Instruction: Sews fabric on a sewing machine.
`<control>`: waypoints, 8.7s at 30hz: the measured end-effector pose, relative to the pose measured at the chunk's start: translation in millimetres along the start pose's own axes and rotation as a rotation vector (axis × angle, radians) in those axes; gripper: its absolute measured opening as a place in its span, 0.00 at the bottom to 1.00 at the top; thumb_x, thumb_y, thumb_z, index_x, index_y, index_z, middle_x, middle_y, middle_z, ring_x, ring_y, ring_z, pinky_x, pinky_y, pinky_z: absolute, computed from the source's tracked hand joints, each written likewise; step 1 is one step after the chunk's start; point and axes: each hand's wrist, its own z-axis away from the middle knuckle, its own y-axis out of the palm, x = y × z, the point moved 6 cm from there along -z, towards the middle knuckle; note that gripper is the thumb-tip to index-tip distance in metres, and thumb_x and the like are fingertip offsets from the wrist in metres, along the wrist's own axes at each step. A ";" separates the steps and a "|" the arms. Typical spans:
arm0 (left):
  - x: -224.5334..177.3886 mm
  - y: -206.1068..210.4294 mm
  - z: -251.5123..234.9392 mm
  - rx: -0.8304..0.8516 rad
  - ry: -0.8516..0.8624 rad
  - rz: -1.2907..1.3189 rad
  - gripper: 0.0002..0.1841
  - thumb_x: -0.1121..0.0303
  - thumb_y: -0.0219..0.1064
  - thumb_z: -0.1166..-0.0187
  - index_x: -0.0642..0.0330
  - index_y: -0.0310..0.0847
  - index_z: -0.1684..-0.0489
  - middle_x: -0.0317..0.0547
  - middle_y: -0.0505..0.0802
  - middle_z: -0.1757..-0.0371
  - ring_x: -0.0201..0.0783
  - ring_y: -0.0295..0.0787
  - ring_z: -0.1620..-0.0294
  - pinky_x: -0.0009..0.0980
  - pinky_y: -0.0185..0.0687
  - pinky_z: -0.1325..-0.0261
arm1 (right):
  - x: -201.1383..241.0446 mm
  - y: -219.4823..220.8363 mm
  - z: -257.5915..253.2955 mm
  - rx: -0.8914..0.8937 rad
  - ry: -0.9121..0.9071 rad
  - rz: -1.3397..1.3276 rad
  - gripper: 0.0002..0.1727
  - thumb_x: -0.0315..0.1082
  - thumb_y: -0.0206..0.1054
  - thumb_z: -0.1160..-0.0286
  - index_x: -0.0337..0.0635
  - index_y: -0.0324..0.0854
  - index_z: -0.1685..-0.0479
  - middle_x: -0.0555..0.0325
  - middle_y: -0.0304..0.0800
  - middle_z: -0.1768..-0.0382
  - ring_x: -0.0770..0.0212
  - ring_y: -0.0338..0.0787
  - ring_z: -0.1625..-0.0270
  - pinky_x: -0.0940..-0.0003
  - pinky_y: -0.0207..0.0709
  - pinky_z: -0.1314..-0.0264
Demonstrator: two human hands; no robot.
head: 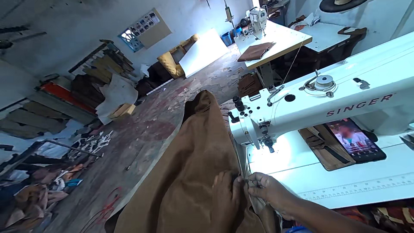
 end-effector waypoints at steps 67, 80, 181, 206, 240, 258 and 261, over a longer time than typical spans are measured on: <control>-3.9 5.5 20.5 -0.103 0.285 -0.330 0.20 0.50 0.51 0.14 0.38 0.94 0.50 0.39 0.96 0.43 0.45 0.90 0.39 0.51 0.75 0.39 | -2.0 -7.6 -6.3 -0.167 -0.050 -0.244 0.13 0.24 0.63 0.19 0.38 0.77 0.38 0.57 0.89 0.51 0.69 0.90 0.50 0.75 0.84 0.46; -18.1 6.6 29.7 -0.025 0.111 -0.488 0.29 0.42 0.49 0.15 0.49 0.95 0.46 0.42 0.96 0.40 0.54 0.94 0.39 0.63 0.81 0.44 | -6.7 -8.3 -5.1 -0.200 -0.058 -0.253 0.15 0.24 0.62 0.19 0.38 0.77 0.36 0.57 0.89 0.52 0.68 0.90 0.51 0.75 0.84 0.46; 74.5 32.3 -98.2 0.506 -0.438 0.598 0.14 0.71 0.55 0.08 0.63 0.72 0.29 0.48 0.89 0.49 0.36 0.86 0.52 0.37 0.82 0.46 | -8.3 6.1 -14.7 -0.099 -0.017 0.491 0.36 0.29 0.64 0.24 0.48 0.63 0.11 0.54 0.88 0.53 0.64 0.86 0.57 0.66 0.79 0.50; -30.8 25.9 -111.8 1.433 0.476 -0.376 0.11 0.69 0.71 0.21 0.71 0.84 0.53 0.62 0.89 0.55 0.58 0.85 0.49 0.61 0.72 0.38 | -19.1 -0.2 -9.0 -0.074 -0.016 0.411 0.39 0.30 0.68 0.24 0.43 0.58 0.10 0.55 0.86 0.57 0.67 0.85 0.63 0.70 0.79 0.57; -31.0 18.7 -127.4 1.020 0.877 -0.775 0.20 0.48 0.77 0.29 0.55 0.91 0.55 0.50 0.93 0.46 0.51 0.86 0.34 0.52 0.74 0.27 | -11.3 -2.8 -13.6 -0.048 -0.042 0.495 0.40 0.30 0.66 0.25 0.48 0.60 0.09 0.49 0.87 0.53 0.62 0.87 0.58 0.66 0.81 0.49; -39.9 12.1 -122.2 1.178 0.271 -0.983 0.17 0.65 0.66 0.17 0.54 0.82 0.31 0.58 0.90 0.43 0.62 0.88 0.41 0.60 0.83 0.48 | 0.0 5.8 -9.1 0.013 -0.123 0.693 0.24 0.27 0.64 0.25 0.35 0.79 0.28 0.43 0.85 0.46 0.57 0.85 0.48 0.66 0.79 0.42; -41.5 16.0 -119.6 1.196 0.555 -0.893 0.13 0.65 0.71 0.21 0.60 0.86 0.43 0.55 0.91 0.44 0.59 0.87 0.38 0.60 0.82 0.43 | -0.9 5.6 -7.8 0.020 -0.107 0.702 0.24 0.27 0.63 0.24 0.35 0.78 0.27 0.42 0.85 0.43 0.56 0.85 0.46 0.65 0.79 0.41</control>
